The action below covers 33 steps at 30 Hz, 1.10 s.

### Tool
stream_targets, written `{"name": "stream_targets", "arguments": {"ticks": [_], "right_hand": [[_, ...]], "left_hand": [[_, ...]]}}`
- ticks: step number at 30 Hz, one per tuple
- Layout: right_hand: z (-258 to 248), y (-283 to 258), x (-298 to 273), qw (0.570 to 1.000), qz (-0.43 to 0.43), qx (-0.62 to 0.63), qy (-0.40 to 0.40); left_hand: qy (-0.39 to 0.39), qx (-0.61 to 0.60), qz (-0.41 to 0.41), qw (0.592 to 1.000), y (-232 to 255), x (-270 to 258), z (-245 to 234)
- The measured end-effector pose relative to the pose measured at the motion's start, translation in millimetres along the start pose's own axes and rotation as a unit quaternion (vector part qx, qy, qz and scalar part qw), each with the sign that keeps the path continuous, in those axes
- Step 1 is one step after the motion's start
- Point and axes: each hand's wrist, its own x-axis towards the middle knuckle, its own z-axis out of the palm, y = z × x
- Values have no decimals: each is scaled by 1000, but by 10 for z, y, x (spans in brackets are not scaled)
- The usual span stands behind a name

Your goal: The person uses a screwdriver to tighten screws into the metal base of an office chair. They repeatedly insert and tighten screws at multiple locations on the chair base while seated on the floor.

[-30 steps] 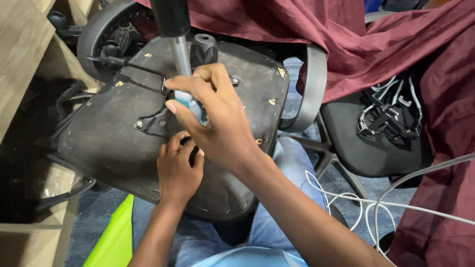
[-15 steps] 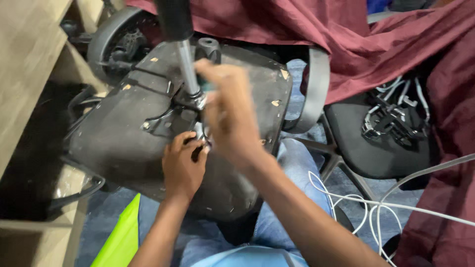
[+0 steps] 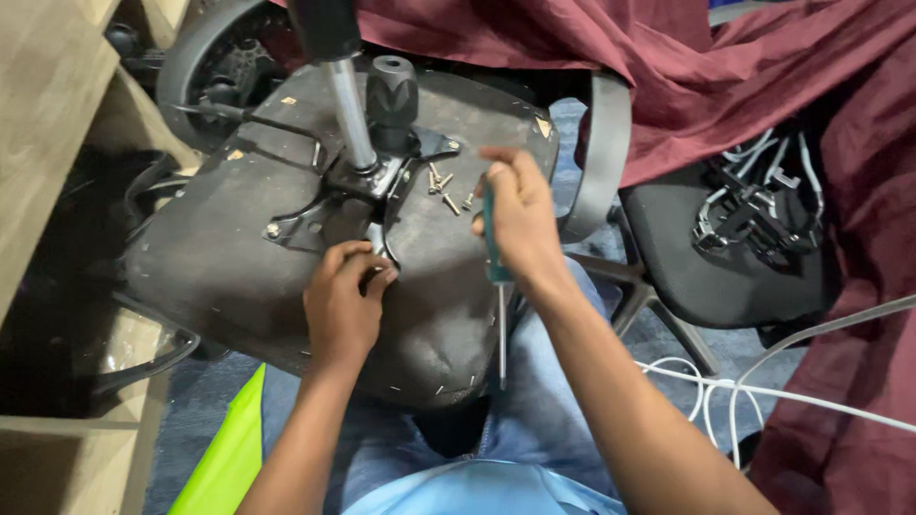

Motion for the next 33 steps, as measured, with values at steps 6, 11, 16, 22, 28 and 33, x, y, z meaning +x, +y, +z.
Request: {"name": "stream_targets", "arguments": {"ticks": [6,11,16,22,28,33], "right_hand": [[-101,476,-75,997,40,-67,-27],[-103,633,-122,988,88,-125,-29],[19,602,-124,979,144,-132,-59],[14,623,-20,980,187,-49,-50],[18,619,-117,984,150,-92,-42],[54,489,-178,979,120,-157,-44]], "left_hand": [[61,121,84,987,117,4,5],[-35,-19,-11,999,59,-12,-68],[38,63,68,995,88,-26,4],[-5,61,41,997,64,-20,-59],[25,104,69,992,81,2,36],[-16,-18,25,999,21,1,-26]]}}
